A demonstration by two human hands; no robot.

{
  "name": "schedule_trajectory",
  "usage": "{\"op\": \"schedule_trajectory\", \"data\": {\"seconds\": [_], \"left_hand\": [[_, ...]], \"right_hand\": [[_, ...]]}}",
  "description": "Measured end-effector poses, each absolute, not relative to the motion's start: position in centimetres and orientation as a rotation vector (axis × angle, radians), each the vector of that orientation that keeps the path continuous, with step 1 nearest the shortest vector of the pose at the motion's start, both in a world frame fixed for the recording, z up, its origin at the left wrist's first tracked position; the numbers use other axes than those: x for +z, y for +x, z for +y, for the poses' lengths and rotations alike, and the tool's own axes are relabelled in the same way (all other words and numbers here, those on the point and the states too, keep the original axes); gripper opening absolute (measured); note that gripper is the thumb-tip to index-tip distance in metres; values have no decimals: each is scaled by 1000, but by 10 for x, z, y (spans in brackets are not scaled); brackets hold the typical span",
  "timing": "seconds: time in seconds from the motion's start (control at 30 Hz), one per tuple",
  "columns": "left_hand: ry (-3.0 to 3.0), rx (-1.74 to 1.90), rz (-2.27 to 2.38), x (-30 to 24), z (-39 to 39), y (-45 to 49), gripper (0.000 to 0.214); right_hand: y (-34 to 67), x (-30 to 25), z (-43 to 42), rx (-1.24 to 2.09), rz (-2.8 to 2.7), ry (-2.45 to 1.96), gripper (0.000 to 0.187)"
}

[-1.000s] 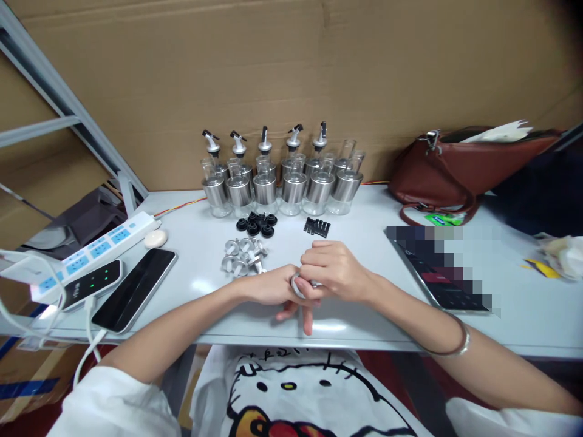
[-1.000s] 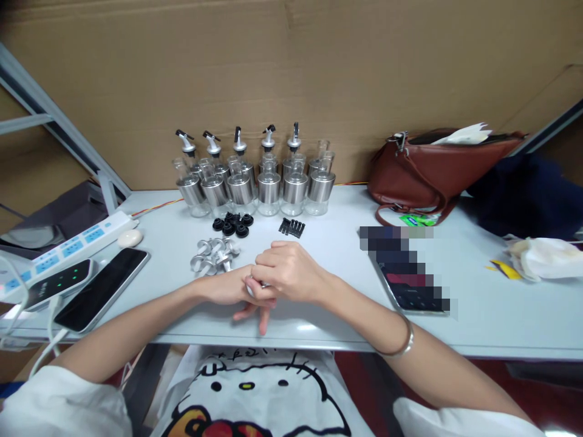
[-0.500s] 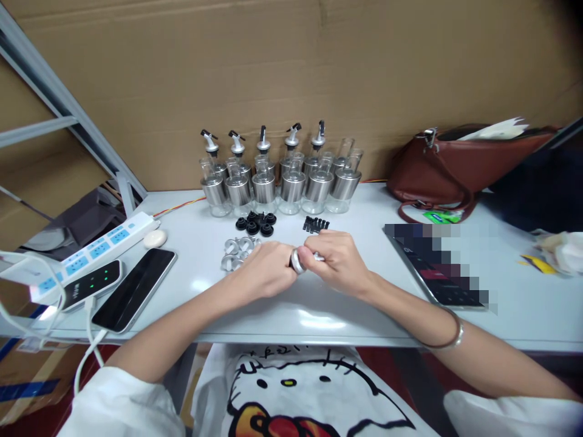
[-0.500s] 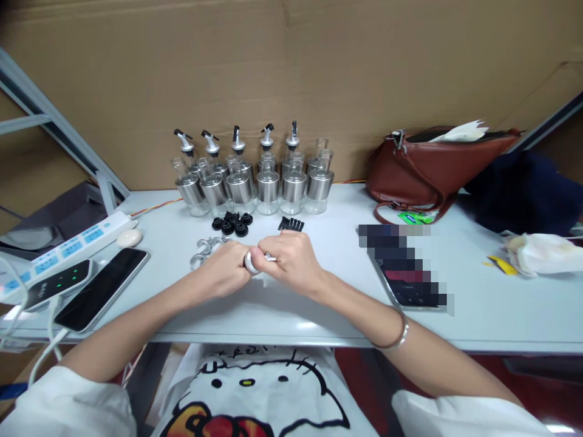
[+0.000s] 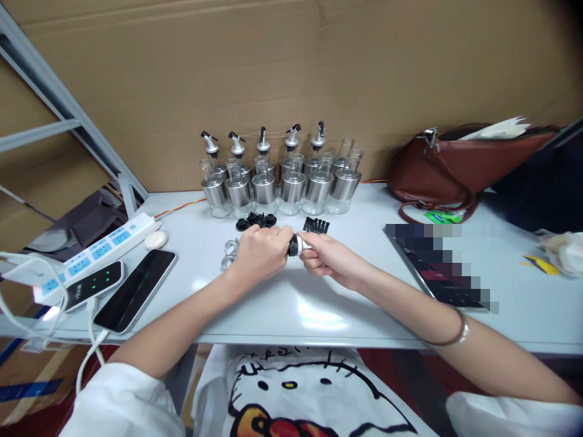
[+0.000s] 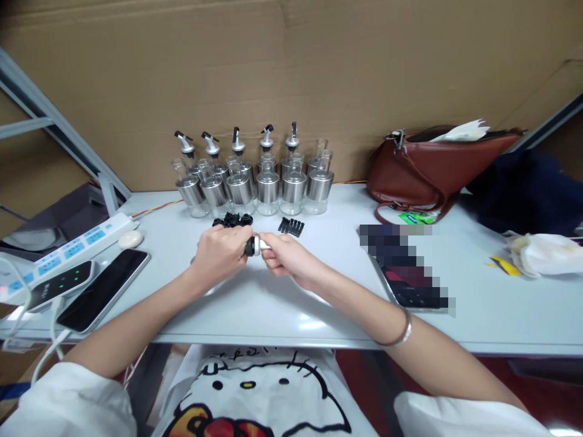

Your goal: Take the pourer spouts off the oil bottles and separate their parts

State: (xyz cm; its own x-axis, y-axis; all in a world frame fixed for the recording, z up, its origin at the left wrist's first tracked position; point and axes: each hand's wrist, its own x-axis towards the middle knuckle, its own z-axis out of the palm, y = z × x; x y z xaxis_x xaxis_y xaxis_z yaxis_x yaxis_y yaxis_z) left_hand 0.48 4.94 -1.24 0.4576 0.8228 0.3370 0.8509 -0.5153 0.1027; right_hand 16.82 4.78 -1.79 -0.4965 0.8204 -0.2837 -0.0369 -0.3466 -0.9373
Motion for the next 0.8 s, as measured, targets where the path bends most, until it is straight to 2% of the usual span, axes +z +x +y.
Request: {"op": "schedule_trajectory", "data": {"seconds": [0.1,0.2,0.3,0.37,0.57,0.8], "left_hand": [[-2401,-672,-1620,-7,59,-14,13],[-2238,-844,-1838,-5,72,-34,7],[-2291,-999,-1840,-12,87,-48,31],[-2346,-1024,-1799,-18,96,-54,37],[-2405,-768,-1767,-23,111,-67,28],[-2245,-101,-1898,-25,110,-75,31]], "right_hand": [[178,-11,52,2093,-1118,-990,40],[186,-7,59,1962,-959,-961,39],[189,-7,66,1918,-884,-986,41],[190,-10,69,1913,-887,-997,43],[193,-11,74,1874,-891,-996,45],[194,-10,73,1827,-958,-1008,45]]}}
